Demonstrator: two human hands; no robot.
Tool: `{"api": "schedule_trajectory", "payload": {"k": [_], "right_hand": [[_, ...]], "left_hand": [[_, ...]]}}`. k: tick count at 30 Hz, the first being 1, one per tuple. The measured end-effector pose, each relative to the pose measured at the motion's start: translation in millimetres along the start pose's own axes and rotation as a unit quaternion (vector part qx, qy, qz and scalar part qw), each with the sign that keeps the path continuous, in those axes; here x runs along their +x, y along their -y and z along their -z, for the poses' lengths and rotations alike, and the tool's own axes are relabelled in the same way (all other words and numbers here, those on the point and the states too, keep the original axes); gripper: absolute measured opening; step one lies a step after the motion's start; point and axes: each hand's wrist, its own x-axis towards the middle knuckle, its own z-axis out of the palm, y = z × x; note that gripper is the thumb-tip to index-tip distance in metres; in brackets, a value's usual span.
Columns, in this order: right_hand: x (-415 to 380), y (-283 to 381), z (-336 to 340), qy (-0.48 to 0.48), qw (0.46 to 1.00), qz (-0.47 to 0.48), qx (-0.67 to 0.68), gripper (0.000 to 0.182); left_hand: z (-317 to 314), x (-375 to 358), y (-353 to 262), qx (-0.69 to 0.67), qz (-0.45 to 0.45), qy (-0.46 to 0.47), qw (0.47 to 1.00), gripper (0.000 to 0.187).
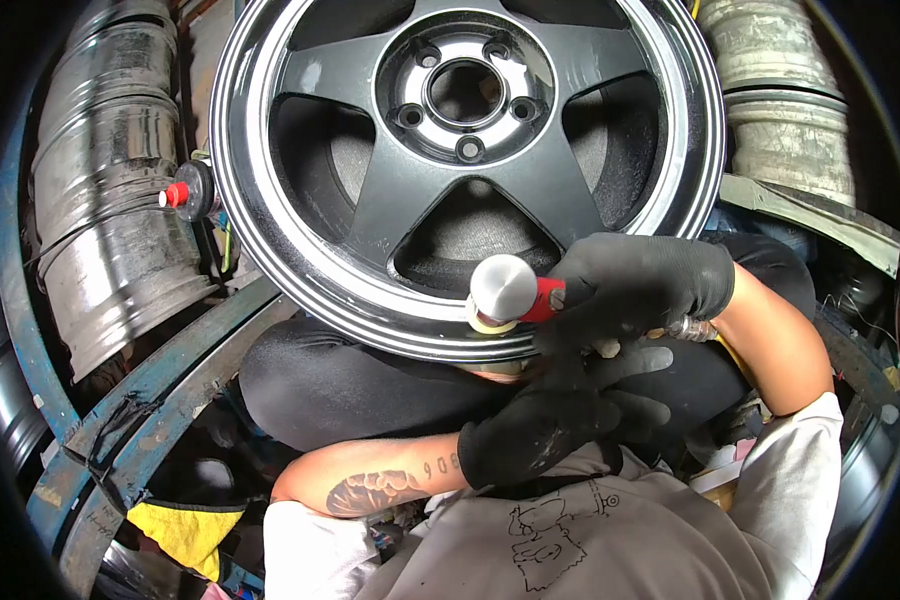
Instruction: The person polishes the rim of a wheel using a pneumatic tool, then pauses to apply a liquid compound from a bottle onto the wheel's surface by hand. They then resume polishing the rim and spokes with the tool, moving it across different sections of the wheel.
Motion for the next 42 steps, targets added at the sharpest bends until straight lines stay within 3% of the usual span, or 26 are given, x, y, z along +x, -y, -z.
{"api": "schedule_trajectory", "payload": {"k": [3, 7, 9, 13, 15, 19, 22, 25, 28, 30, 37, 40, 42], "right_hand": [[2.1, -4.0, -3.6, -0.029, 0.996, 0.056, -0.069, 0.033], [6.8, -17.6, -8.1, -0.064, 0.979, 0.123, -0.147, 0.035], [2.2, -13.7, -5.6, -0.047, 0.981, 0.097, -0.16, 0.034], [-10.6, 0.7, -6.0, -0.04, 0.982, 0.059, -0.174, 0.034], [-8.4, -0.8, -7.5, -0.056, 0.978, 0.099, -0.174, 0.036], [15.3, -24.3, -13.1, -0.131, 0.945, 0.203, -0.218, 0.038], [14.1, -17.3, -6.5, -0.059, 0.984, 0.143, -0.092, 0.038], [-2.8, 2.4, 1.7, -0.018, 1.0, 0.013, 0.006, 0.038], [0.4, -9.9, 2.0, 0.027, 0.998, -0.052, 0.027, 0.039], [-3.4, -11.1, 1.2, 0.012, 0.999, -0.025, 0.016, 0.039], [-0.4, -15.4, 0.1, 0.016, 0.999, 0.033, -0.005, 0.038], [-11.5, 2.8, 3.7, 0.012, 0.999, -0.022, -0.026, 0.036], [10.6, -37.4, -6.4, -0.09, 0.958, 0.18, -0.205, 0.034]], "left_hand": [[16.1, 2.5, 7.5, 0.004, 0.012, -0.02, 1.0, 0.065], [18.8, 3.4, 8.5, -0.088, 0.048, 0.012, 0.995, 0.059], [5.2, 5.3, 3.7, -0.038, 0.005, -0.006, 0.999, 0.056], [14.4, 2.7, 2.7, 0.024, 0.044, 0.013, 0.999, 0.052], [18.6, 1.4, 8.2, 0.058, 0.031, 0.012, 0.998, 0.052], [11.5, -0.6, 5.5, 0.002, 0.04, -0.014, 0.999, 0.051], [3.5, -1.8, 3.0, -0.016, 0.014, -0.041, 0.999, 0.055], [9.2, -0.2, 2.0, 0.01, 0.017, -0.016, 1.0, 0.061], [16.9, -1.4, 2.2, 0.054, 0.033, 0.017, 0.998, 0.071], [21.6, -2.7, 3.9, 0.082, 0.041, 0.037, 0.995, 0.08], [18.8, 3.2, 5.0, 0.072, 0.014, 0.027, 0.997, 0.076], [22.5, 2.8, 4.9, 0.066, 0.033, 0.027, 0.997, 0.076], [24.1, 2.6, 5.4, 0.062, 0.04, 0.026, 0.997, 0.075]]}}
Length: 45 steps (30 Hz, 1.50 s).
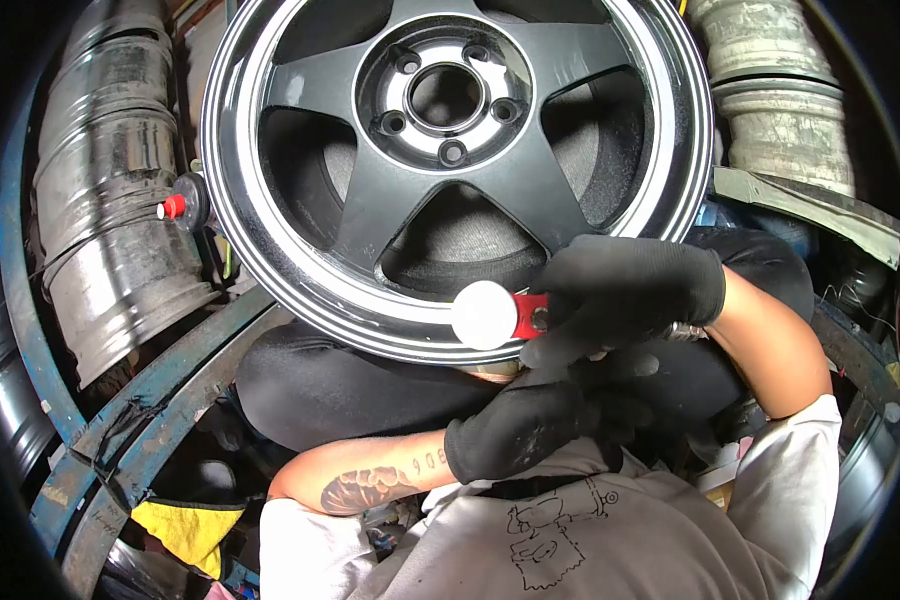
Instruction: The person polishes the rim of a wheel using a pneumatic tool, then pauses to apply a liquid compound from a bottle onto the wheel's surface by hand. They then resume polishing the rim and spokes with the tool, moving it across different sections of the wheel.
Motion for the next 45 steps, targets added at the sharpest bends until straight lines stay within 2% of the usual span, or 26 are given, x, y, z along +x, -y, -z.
{"api": "schedule_trajectory", "payload": {"k": [1, 3, 6, 8, 13, 15, 16, 17, 18, 20, 21, 22, 25, 26, 29, 30, 33, 36, 39, 40, 41, 42, 44, 45], "right_hand": [[1.9, -12.1, -10.4, -0.055, 0.989, 0.1, -0.092, 0.034], [0.4, -1.5, -5.1, -0.024, 0.996, 0.044, -0.076, 0.031], [-3.5, 21.6, 6.5, 0.04, 0.996, -0.077, -0.027, 0.031], [-3.5, 30.1, 11.0, 0.051, 0.993, -0.103, -0.005, 0.031], [6.6, 22.6, 3.5, -0.059, 0.997, 0.038, -0.008, 0.031], [18.1, 23.8, 0.4, -0.039, 0.997, 0.045, -0.05, 0.031], [22.0, 22.2, -1.4, -0.029, 0.996, 0.047, -0.07, 0.031], [23.5, 15.3, -5.6, -0.055, 0.99, 0.1, -0.078, 0.031], [25.7, 8.8, -10.0, -0.082, 0.981, 0.152, -0.086, 0.03], [23.6, 0.9, -10.8, -0.098, 0.974, 0.184, -0.092, 0.029], [22.8, -0.3, -8.9, -0.088, 0.978, 0.165, -0.091, 0.03], [22.5, 0.1, -7.6, -0.076, 0.982, 0.147, -0.09, 0.03], [9.3, 25.9, 9.6, -0.002, 0.996, -0.003, -0.086, 0.034], [8.4, 27.8, 14.4, 0.051, 0.992, -0.051, -0.1, 0.037], [-1.2, 42.0, 21.4, 0.092, 0.986, -0.132, -0.033, 0.038], [0.3, 42.2, 22.1, 0.08, 0.99, -0.111, -0.038, 0.037], [2.0, 41.3, 22.8, 0.038, 0.997, -0.049, -0.042, 0.032], [20.8, 32.5, 7.9, -0.025, 0.997, 0.034, -0.069, 0.025], [34.2, 34.2, 2.0, -0.062, 0.994, 0.064, -0.067, 0.025], [38.6, 36.1, 1.9, -0.063, 0.993, 0.069, -0.078, 0.024], [44.2, 39.8, 3.4, -0.045, 0.991, 0.064, -0.107, 0.024], [48.5, 43.1, 3.8, -0.027, 0.989, 0.059, -0.135, 0.023], [56.6, 44.0, -2.5, -0.062, 0.994, 0.061, -0.068, 0.027], [58.5, 44.0, -4.4, -0.079, 0.994, 0.062, -0.035, 0.029]], "left_hand": [[-1.9, 0.2, -0.5, -0.013, -0.001, -0.002, 1.0, 0.075], [-7.9, 0.6, -2.6, -0.038, -0.004, -0.007, 0.999, 0.073], [8.4, 4.0, 3.1, 0.021, 0.052, -0.019, 0.998, 0.07], [6.7, 1.6, -0.5, 0.029, 0.044, -0.016, 0.998, 0.068], [-3.6, -3.2, -2.0, -0.01, 0.014, -0.02, 1.0, 0.065], [-4.0, -7.7, 1.7, -0.034, -0.024, -0.025, 0.999, 0.065], [-3.2, -10.9, 3.2, -0.01, -0.026, -0.056, 0.998, 0.064], [-2.1, -14.6, 4.2, 0.014, -0.028, -0.086, 0.996, 0.064], [-2.0, -15.4, 3.7, 0.014, -0.031, -0.1, 0.994, 0.059], [-3.5, -14.9, 0.4, -0.008, -0.039, -0.111, 0.993, 0.047], [-5.1, -13.5, -2.9, -0.03, -0.045, -0.109, 0.993, 0.041], [-7.1, -11.6, -5.4, -0.031, -0.029, -0.1, 0.994, 0.045], [-12.8, -3.3, -10.7, -0.003, 0.002, -0.074, 0.997, 0.057], [-13.7, 0.5, -11.3, 0.028, 0.003, -0.065, 0.998, 0.058], [-15.4, 7.5, -12.9, 0.067, 0.029, -0.063, 0.995, 0.059], [-15.6, 8.5, -13.4, 0.072, 0.043, -0.067, 0.994, 0.059], [-10.1, 5.5, -6.0, 0.021, 0.014, -0.082, 0.996, 0.06], [-5.2, -3.4, -2.9, 0.031, -0.038, -0.08, 0.996, 0.059], [-0.5, -15.5, -1.6, -0.008, -0.057, -0.088, 0.994, 0.055], [2.1, -17.2, -3.1, 0.209, -0.098, -0.085, 0.969, 0.048], [5.2, -22.8, -5.8, 0.386, -0.111, -0.098, 0.911, 0.049], [8.7, -28.1, -6.6, 0.541, -0.111, -0.112, 0.826, 0.05], [15.4, -39.2, -5.6, 0.744, -0.093, -0.134, 0.647, 0.051], [17.9, -43.0, -6.2, 0.766, -0.097, -0.137, 0.62, 0.052]]}}
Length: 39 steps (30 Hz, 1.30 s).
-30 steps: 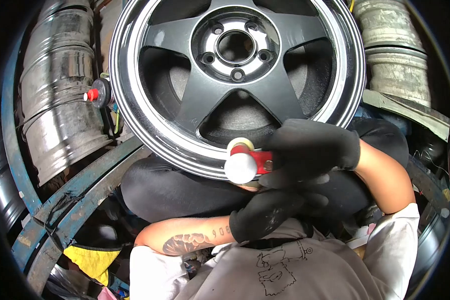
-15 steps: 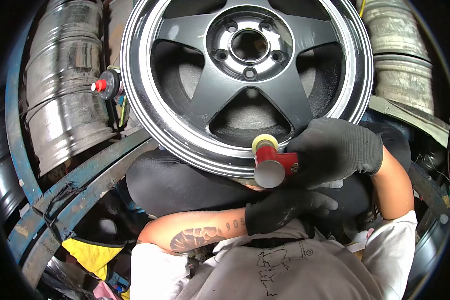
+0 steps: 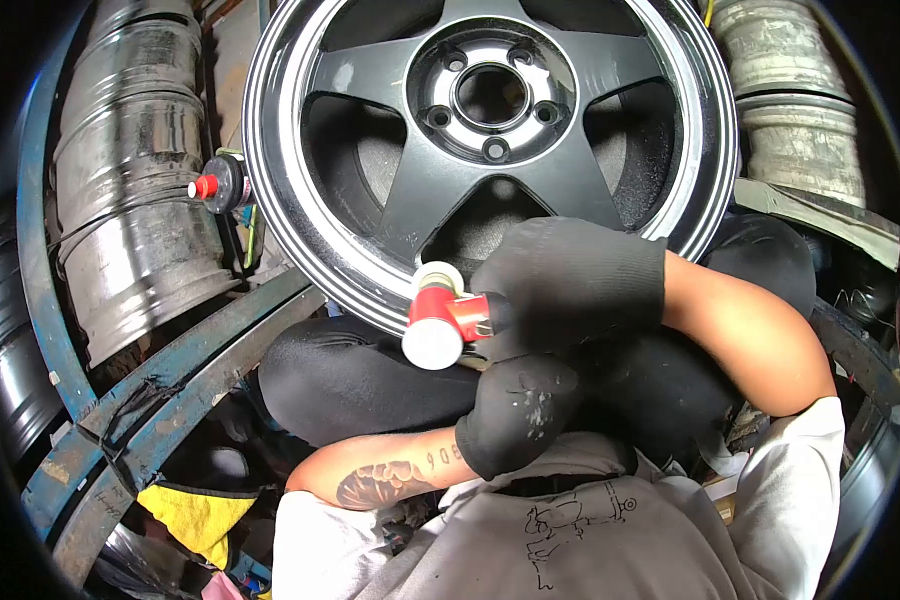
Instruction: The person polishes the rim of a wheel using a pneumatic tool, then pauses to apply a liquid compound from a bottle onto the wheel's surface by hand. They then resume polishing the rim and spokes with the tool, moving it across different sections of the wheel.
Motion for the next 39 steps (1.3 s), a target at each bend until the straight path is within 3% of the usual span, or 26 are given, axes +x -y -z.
{"api": "schedule_trajectory", "payload": {"k": [2, 3, 4, 6, 9, 12, 14, 18, 19, 22, 23, 26, 27, 39], "right_hand": [[1.3, 1.9, 1.1, 0.021, 1.0, -0.007, -0.008, 0.023], [2.1, 3.2, 2.2, 0.033, 0.999, -0.009, -0.013, 0.02], [-0.2, 5.9, 5.6, 0.05, 0.997, -0.029, -0.043, 0.021], [-9.9, 10.1, 14.1, 0.088, 0.988, -0.065, -0.106, 0.021], [-19.1, 1.1, 14.3, 0.027, 0.994, 0.047, -0.096, 0.025], [-13.8, -2.6, 12.1, 0.026, 0.996, 0.037, -0.074, 0.029], [-10.7, -1.4, 12.0, 0.022, 0.998, 0.037, -0.041, 0.028], [-7.8, 2.6, 5.4, 0.012, 0.999, 0.03, -0.036, 0.025], [-7.1, 4.9, 4.2, 0.01, 0.999, 0.015, -0.039, 0.025], [-5.9, 11.8, 4.3, 0.011, 0.999, -0.021, -0.022, 0.031], [-6.5, 17.3, 7.4, 0.021, 0.999, -0.038, -0.02, 0.032], [-8.3, 26.6, 11.7, 0.045, 0.996, -0.067, -0.036, 0.04], [-8.4, 25.2, 8.8, 0.038, 0.997, -0.058, -0.038, 0.041], [-2.4, 37.3, 9.5, 0.051, 0.993, -0.1, -0.047, 0.04]], "left_hand": [[1.8, -0.9, 3.1, -0.043, 0.002, -0.009, 0.999, 0.054], [1.2, 2.8, 2.4, -0.191, 0.016, 0.001, 0.982, 0.055], [-0.7, 7.5, -2.1, -0.372, 0.039, 0.012, 0.927, 0.056], [-1.7, 16.5, -14.5, -0.656, 0.083, 0.048, 0.749, 0.058], [2.5, 25.4, -22.5, -0.798, 0.07, 0.095, 0.591, 0.061], [-10.3, 28.1, -20.3, -0.706, 0.062, 0.013, 0.705, 0.059], [-5.7, 26.9, -13.4, -0.763, 0.027, 0.065, 0.643, 0.059], [-16.1, 27.4, -1.4, -0.811, 0.054, 0.073, 0.577, 0.06], [-31.3, 32.1, 4.4, -0.803, -0.015, 0.02, 0.596, 0.061], [-31.1, 30.8, 2.2, -0.781, 0.002, 0.006, 0.624, 0.065], [-28.3, 32.8, -2.9, -0.799, 0.013, -0.006, 0.601, 0.06], [-21.7, 30.3, -13.8, -0.767, 0.056, 0.014, 0.64, 0.053], [-9.4, 27.5, -24.2, -0.769, 0.116, 0.011, 0.629, 0.046], [-8.3, 30.6, -28.9, -0.75, 0.129, -0.011, 0.649, 0.032]]}}
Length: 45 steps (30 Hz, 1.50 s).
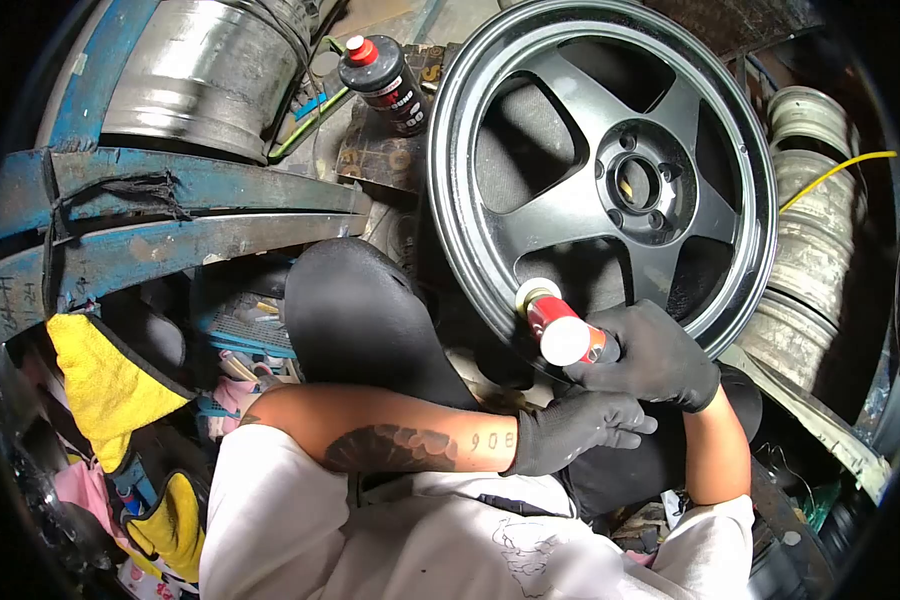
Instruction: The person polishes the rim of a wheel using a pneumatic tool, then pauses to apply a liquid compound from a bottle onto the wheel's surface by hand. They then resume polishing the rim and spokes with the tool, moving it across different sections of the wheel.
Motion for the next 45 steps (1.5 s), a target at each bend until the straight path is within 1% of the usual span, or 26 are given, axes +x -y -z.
{"api": "schedule_trajectory", "payload": {"k": [2, 5, 6, 9, 13, 16, 18, 22, 28, 34, 37, 40, 43, 45], "right_hand": [[-3.3, -1.0, -2.4, -0.019, 1.0, 0.013, 0.003, 0.04], [1.0, 5.1, -0.1, 0.006, 1.0, -0.012, -0.004, 0.04], [1.2, 5.6, 0.3, 0.009, 1.0, -0.011, 0.014, 0.04], [-0.5, -0.7, -3.9, -0.015, 0.999, 0.031, 0.001, 0.039], [0.8, 3.8, -3.8, -0.008, 1.0, 0.011, -0.006, 0.038], [-0.2, 2.6, -3.5, -0.02, 1.0, 0.015, -0.013, 0.038], [0.3, 2.0, -4.0, -0.019, 0.999, 0.025, -0.006, 0.038], [1.6, 2.5, -5.1, -0.019, 1.0, 0.008, -0.003, 0.04], [6.0, 3.1, -7.5, -0.012, 1.0, 0.008, -0.003, 0.04], [9.4, 7.0, -7.0, -0.017, 1.0, 0.004, -0.003, 0.039], [5.3, 9.3, -4.8, -0.025, 1.0, -0.009, -0.001, 0.039], [-3.7, 3.4, -3.7, -0.034, 0.999, 0.0, -0.014, 0.039], [-8.5, 3.8, -2.7, -0.028, 1.0, 0.001, -0.003, 0.038], [-6.7, 5.9, -4.0, -0.022, 1.0, -0.002, -0.009, 0.038]], "left_hand": [[-3.7, -1.6, -3.9, 0.008, 0.003, -0.006, 1.0, 0.032], [-5.0, -2.1, -2.2, -0.007, 0.001, -0.023, 1.0, 0.031], [-4.0, -2.7, -2.3, -0.01, -0.002, -0.023, 1.0, 0.031], [-3.1, -2.5, -2.8, -0.003, 0.001, -0.013, 1.0, 0.03], [5.0, 2.8, 5.5, -0.021, -0.002, -0.028, 0.999, 0.03], [-0.8, -1.4, -0.8, 0.012, -0.012, -0.019, 1.0, 0.031], [-3.0, -2.1, -1.6, 0.007, -0.011, -0.034, 0.999, 0.031], [-5.6, -4.1, -4.1, 0.004, -0.017, -0.045, 0.999, 0.031], [-5.5, -4.9, -4.5, -0.008, -0.002, -0.058, 0.998, 0.031], [1.9, -1.6, -1.9, -0.013, -0.01, -0.044, 0.999, 0.038], [8.8, 1.5, 4.4, 0.01, -0.035, 0.003, 0.999, 0.028], [-1.8, -5.2, -10.4, 0.028, 0.015, 0.02, 0.999, 0.041], [0.8, -1.3, -2.8, -0.001, 0.015, 0.046, 0.999, 0.04], [2.3, -1.1, 1.3, -0.02, 0.018, 0.031, 0.999, 0.039]]}}
